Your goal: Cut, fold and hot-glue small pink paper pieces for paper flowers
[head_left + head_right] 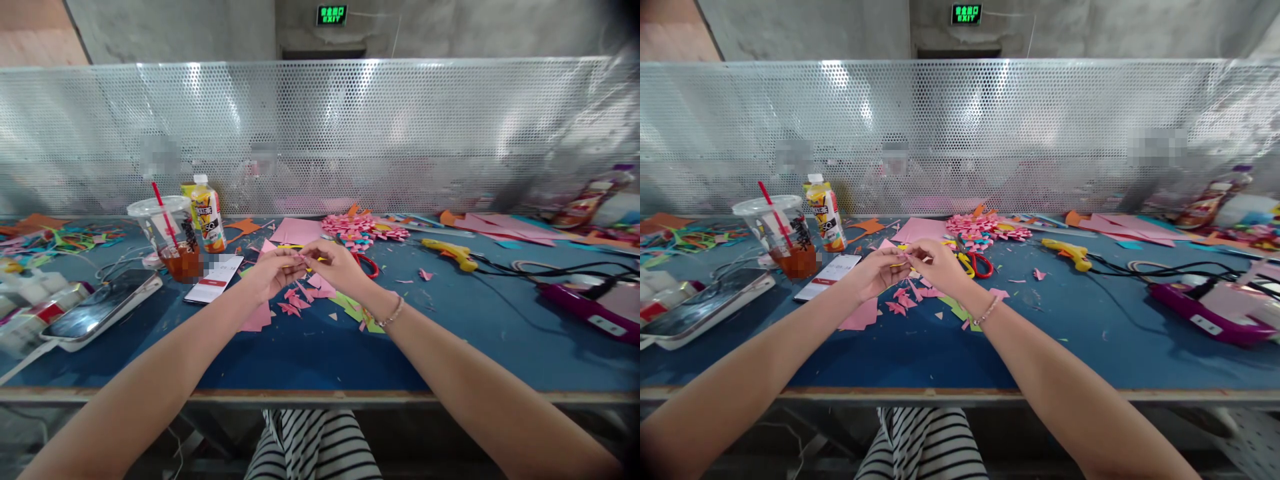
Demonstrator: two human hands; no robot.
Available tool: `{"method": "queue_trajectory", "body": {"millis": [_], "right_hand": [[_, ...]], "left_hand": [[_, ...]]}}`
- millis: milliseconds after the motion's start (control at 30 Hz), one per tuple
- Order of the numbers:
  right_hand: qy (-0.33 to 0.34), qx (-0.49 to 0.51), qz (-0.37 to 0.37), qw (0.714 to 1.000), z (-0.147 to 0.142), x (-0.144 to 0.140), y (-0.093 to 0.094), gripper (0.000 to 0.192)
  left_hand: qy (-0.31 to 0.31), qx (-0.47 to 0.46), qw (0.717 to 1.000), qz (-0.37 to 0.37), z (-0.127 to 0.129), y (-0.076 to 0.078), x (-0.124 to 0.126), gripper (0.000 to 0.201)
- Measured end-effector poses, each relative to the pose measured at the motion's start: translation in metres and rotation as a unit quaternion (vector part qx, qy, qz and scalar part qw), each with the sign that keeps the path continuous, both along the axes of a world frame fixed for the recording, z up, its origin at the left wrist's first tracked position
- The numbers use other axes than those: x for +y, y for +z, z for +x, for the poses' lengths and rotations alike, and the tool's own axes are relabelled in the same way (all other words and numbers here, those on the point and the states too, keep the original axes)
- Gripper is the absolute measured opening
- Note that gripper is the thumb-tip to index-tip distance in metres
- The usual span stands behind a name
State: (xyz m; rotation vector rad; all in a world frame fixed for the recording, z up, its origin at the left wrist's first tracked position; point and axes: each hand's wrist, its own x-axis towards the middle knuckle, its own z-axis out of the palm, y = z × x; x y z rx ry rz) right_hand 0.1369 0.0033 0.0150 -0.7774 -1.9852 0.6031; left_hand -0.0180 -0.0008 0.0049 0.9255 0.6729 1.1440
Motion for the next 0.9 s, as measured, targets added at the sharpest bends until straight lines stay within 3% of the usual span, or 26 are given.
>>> {"method": "queue_trajectory", "body": {"millis": [200, 467, 567, 700, 900], "right_hand": [[-0.017, -0.008, 0.024, 1.0, 0.0, 0.0003, -0.0006, 0.014], [-0.009, -0.049, 0.133, 0.99, 0.0067, 0.0024, -0.001, 0.017], [-0.015, -0.029, 0.104, 0.994, 0.0066, 0.0026, -0.0007, 0.015], [-0.023, 0.01, 0.036, 0.999, 0.0035, 0.0027, -0.0005, 0.011], [-0.018, 0.043, 0.046, 0.998, 0.0025, 0.0029, -0.001, 0.011]], "left_hand": [[0.01, 0.004, 1.0, 0.007, 0.0008, 0.0004, -0.0006, 0.009], [0.037, 0.022, 0.999, 0.02, 0.0039, 0.0021, -0.0016, 0.01], [0.057, 0.051, 0.993, 0.092, 0.0042, 0.0002, -0.0015, 0.012], [0.117, 0.138, 0.957, 0.225, 0.0034, -0.0028, -0.0008, 0.012], [0.141, 0.193, 0.927, 0.287, 0.0045, -0.0029, -0.001, 0.011]]}}
